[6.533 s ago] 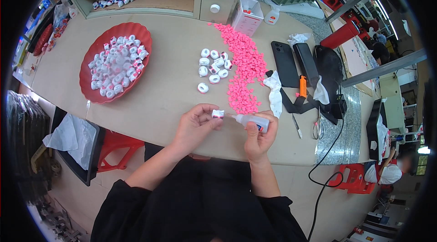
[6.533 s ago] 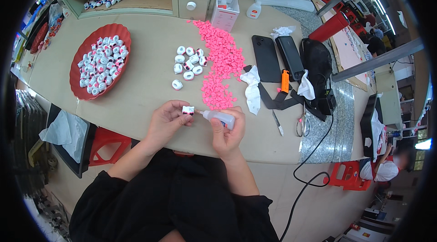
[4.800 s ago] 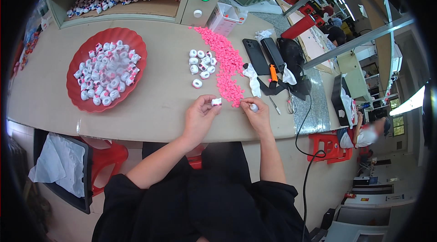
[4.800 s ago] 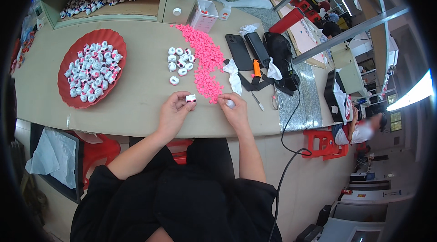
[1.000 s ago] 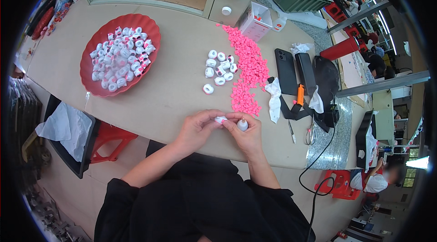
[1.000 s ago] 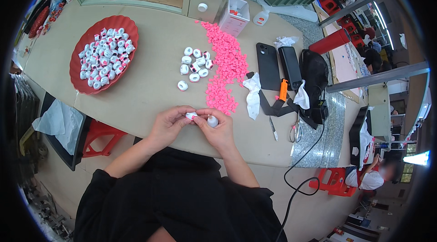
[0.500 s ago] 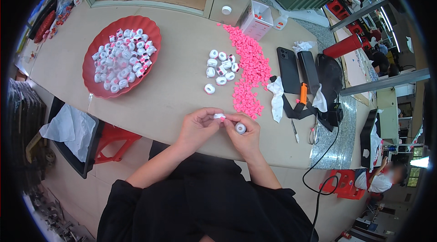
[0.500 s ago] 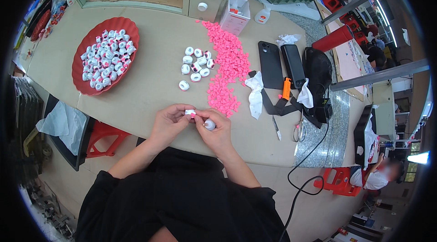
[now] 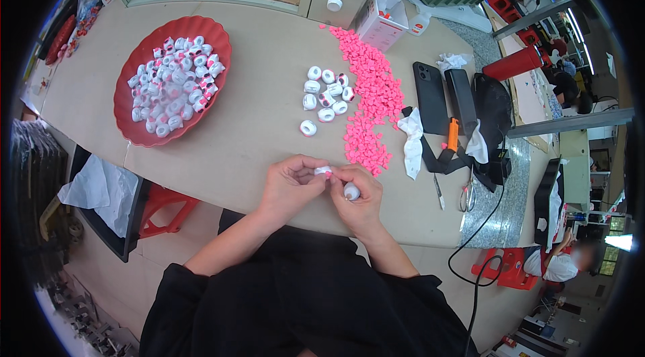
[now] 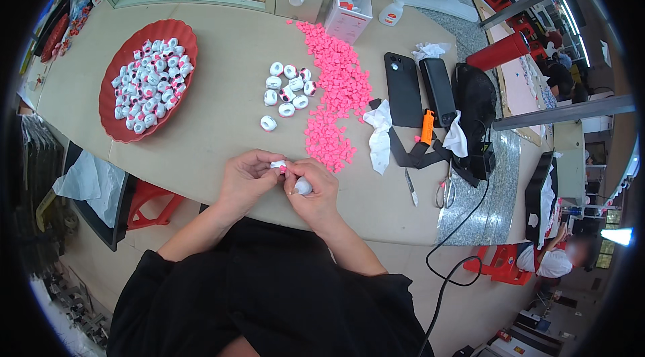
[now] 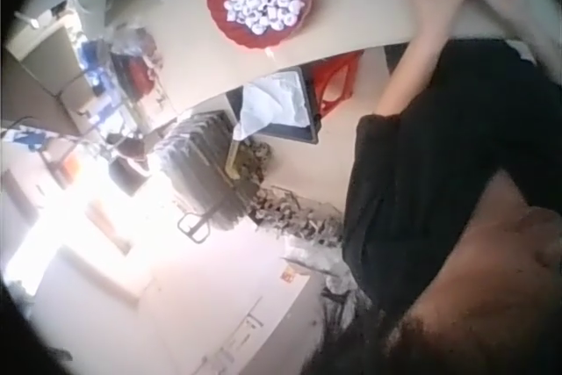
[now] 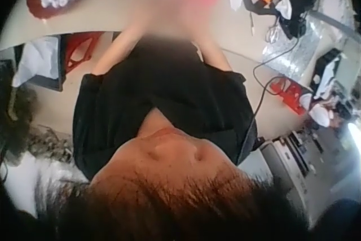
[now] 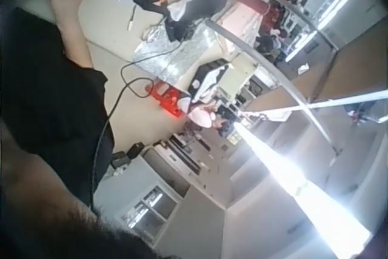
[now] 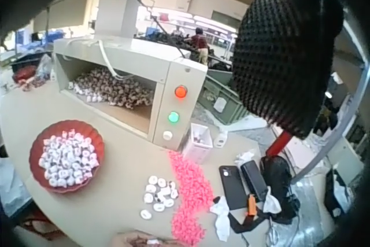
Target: The person assembles toy parts using glue from a glue bottle.
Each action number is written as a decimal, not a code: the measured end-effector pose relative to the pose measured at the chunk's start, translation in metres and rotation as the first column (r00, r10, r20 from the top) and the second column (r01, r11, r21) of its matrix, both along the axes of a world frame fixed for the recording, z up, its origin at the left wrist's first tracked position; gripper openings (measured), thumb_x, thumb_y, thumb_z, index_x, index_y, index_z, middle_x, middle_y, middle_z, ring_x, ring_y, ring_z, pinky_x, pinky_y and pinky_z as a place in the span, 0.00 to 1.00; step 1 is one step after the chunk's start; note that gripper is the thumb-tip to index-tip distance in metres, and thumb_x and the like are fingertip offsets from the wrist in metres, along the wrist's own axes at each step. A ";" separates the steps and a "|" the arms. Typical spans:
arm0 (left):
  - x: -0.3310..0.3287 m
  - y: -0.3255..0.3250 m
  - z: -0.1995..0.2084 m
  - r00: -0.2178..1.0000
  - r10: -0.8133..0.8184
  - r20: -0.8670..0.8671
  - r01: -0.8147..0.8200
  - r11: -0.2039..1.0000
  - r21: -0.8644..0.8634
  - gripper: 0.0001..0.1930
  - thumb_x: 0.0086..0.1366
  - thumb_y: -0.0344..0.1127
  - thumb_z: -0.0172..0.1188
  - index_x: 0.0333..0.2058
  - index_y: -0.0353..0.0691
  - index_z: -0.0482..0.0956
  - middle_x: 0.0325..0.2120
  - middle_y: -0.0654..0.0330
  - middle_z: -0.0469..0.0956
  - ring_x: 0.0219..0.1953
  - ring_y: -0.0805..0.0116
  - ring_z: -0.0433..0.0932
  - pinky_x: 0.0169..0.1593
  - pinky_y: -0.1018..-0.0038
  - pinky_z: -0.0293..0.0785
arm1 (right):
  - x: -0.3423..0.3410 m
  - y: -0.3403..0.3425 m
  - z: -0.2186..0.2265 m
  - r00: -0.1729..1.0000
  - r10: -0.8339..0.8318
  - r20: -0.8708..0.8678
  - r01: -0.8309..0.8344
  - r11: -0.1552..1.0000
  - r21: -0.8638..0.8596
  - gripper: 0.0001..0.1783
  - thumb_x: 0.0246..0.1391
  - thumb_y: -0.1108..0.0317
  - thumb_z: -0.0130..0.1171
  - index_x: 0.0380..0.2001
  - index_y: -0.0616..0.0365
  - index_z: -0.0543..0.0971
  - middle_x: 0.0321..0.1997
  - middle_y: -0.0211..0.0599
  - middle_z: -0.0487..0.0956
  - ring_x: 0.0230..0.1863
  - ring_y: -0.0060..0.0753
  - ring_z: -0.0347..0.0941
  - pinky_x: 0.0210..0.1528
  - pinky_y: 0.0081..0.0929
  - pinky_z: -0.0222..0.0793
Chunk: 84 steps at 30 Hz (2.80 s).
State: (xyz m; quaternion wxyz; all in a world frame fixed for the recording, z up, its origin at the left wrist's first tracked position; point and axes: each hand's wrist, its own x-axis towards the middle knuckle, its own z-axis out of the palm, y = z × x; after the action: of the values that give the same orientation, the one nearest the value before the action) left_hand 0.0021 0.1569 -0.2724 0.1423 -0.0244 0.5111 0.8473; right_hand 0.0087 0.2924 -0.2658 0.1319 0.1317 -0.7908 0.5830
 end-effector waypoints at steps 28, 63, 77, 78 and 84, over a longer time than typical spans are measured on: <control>-0.002 -0.005 0.004 0.998 -0.038 -0.041 0.038 0.999 0.001 0.08 0.57 0.25 0.51 0.37 0.33 0.69 0.32 0.60 0.72 0.32 0.76 0.71 0.36 0.79 0.69 | 0.005 0.018 0.007 0.935 -0.200 0.292 0.264 0.944 -0.197 0.03 0.44 0.76 0.57 0.26 0.62 0.74 0.22 0.26 0.70 0.24 0.13 0.64 0.24 0.13 0.58; 0.000 -0.005 0.003 0.992 -0.123 -0.040 0.121 0.992 -0.045 0.08 0.55 0.22 0.52 0.36 0.31 0.70 0.28 0.61 0.74 0.30 0.80 0.72 0.33 0.85 0.69 | 0.000 0.009 0.004 0.837 0.181 0.517 0.068 0.902 -0.426 0.05 0.45 0.77 0.56 0.29 0.63 0.76 0.27 0.29 0.74 0.27 0.15 0.68 0.27 0.12 0.64; -0.002 -0.005 0.005 0.996 -0.048 -0.071 0.043 0.997 -0.066 0.10 0.57 0.25 0.51 0.39 0.32 0.69 0.31 0.60 0.73 0.32 0.77 0.71 0.34 0.81 0.69 | -0.016 0.072 0.016 0.794 -0.596 0.119 0.596 0.802 0.036 0.09 0.43 0.71 0.58 0.31 0.58 0.75 0.27 0.26 0.71 0.29 0.19 0.67 0.30 0.16 0.63; -0.003 -0.005 0.003 0.997 -0.055 -0.054 0.053 0.998 -0.037 0.10 0.57 0.26 0.51 0.39 0.32 0.69 0.31 0.60 0.72 0.32 0.76 0.71 0.34 0.80 0.69 | -0.016 0.091 0.026 0.756 -0.650 -0.069 0.629 0.694 0.350 0.09 0.44 0.71 0.58 0.31 0.59 0.75 0.26 0.29 0.71 0.30 0.22 0.68 0.31 0.18 0.63; -0.003 -0.008 0.005 0.992 -0.123 0.024 0.122 0.991 0.064 0.11 0.58 0.28 0.51 0.40 0.33 0.68 0.31 0.60 0.72 0.30 0.75 0.71 0.33 0.80 0.68 | -0.003 0.079 0.035 0.737 -0.528 -0.422 0.675 0.541 0.502 0.10 0.42 0.73 0.58 0.32 0.62 0.76 0.27 0.37 0.72 0.30 0.33 0.68 0.33 0.23 0.63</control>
State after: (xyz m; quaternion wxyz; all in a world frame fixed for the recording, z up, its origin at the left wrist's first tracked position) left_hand -0.0006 0.1486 -0.2670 0.2019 -0.0004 0.4829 0.8521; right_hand 0.0060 0.3718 -0.2308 0.3597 -0.0502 -0.9132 0.1849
